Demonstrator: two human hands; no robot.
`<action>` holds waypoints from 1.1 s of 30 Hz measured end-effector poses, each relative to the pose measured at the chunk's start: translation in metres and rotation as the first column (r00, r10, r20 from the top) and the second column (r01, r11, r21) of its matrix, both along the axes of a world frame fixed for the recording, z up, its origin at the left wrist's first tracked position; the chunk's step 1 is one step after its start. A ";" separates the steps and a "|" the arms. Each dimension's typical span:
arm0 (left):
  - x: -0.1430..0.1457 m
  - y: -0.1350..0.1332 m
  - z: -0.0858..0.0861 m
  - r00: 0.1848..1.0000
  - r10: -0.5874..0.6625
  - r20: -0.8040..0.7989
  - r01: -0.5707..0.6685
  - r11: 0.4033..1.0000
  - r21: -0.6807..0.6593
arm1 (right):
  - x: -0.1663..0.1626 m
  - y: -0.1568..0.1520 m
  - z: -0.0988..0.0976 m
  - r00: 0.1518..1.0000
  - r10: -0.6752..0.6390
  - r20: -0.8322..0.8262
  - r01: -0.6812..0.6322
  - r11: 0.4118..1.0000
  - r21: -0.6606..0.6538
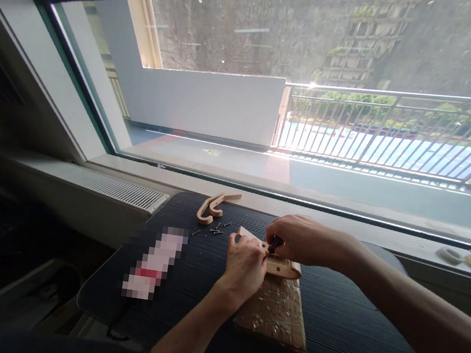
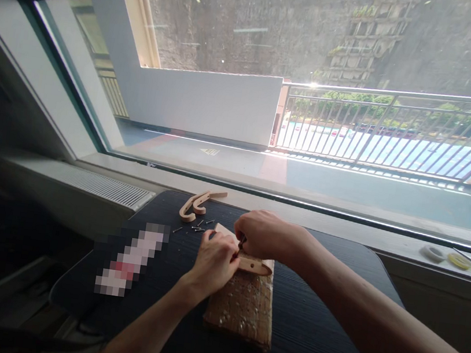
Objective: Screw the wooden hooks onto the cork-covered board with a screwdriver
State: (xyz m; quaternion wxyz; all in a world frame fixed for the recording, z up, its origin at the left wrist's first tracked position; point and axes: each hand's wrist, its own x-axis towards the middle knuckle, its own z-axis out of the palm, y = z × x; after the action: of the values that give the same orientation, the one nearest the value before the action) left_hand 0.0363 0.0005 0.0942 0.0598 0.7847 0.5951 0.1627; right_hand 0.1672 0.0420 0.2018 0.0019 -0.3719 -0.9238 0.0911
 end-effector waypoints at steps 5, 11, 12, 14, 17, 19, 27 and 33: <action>0.001 -0.001 0.002 1.000 0.017 -0.017 -0.018 1.000 -0.023 | -0.005 0.004 -0.003 0.996 -0.016 0.088 0.011 0.998 0.058; 0.001 0.000 0.000 1.000 0.001 -0.003 -0.001 1.000 0.022 | -0.016 -0.004 0.005 0.974 -0.074 0.213 0.051 0.993 0.110; 0.001 0.000 -0.001 1.000 0.001 0.001 -0.001 1.000 0.030 | -0.017 -0.006 0.007 0.971 -0.072 0.229 0.047 0.992 0.115; 0.000 0.001 -0.003 1.000 -0.005 0.008 0.005 0.999 0.042 | -0.021 -0.008 0.010 0.965 -0.053 0.257 0.026 0.994 0.108; -0.001 0.001 -0.005 1.000 -0.019 0.016 0.018 0.999 0.045 | -0.024 -0.011 0.016 0.956 -0.017 0.294 -0.010 0.996 0.092; -0.001 0.000 -0.005 1.000 -0.018 0.014 0.017 0.999 0.041 | -0.025 -0.012 0.017 0.951 -0.004 0.309 -0.026 0.996 0.091; 0.000 0.000 -0.002 1.000 -0.006 0.015 0.005 1.000 0.030 | -0.021 -0.010 0.010 0.939 -0.043 0.342 0.006 0.994 0.108; 0.000 0.000 -0.005 1.000 -0.007 0.013 0.006 0.999 0.048 | -0.027 -0.013 0.018 0.924 0.010 0.382 -0.024 0.999 0.031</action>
State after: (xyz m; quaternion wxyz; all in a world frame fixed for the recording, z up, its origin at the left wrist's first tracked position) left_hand 0.0363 0.0007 0.0896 0.0457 0.7867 0.5881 0.1821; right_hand 0.1406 0.0290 0.2196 -0.1719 -0.3743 -0.9112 0.0007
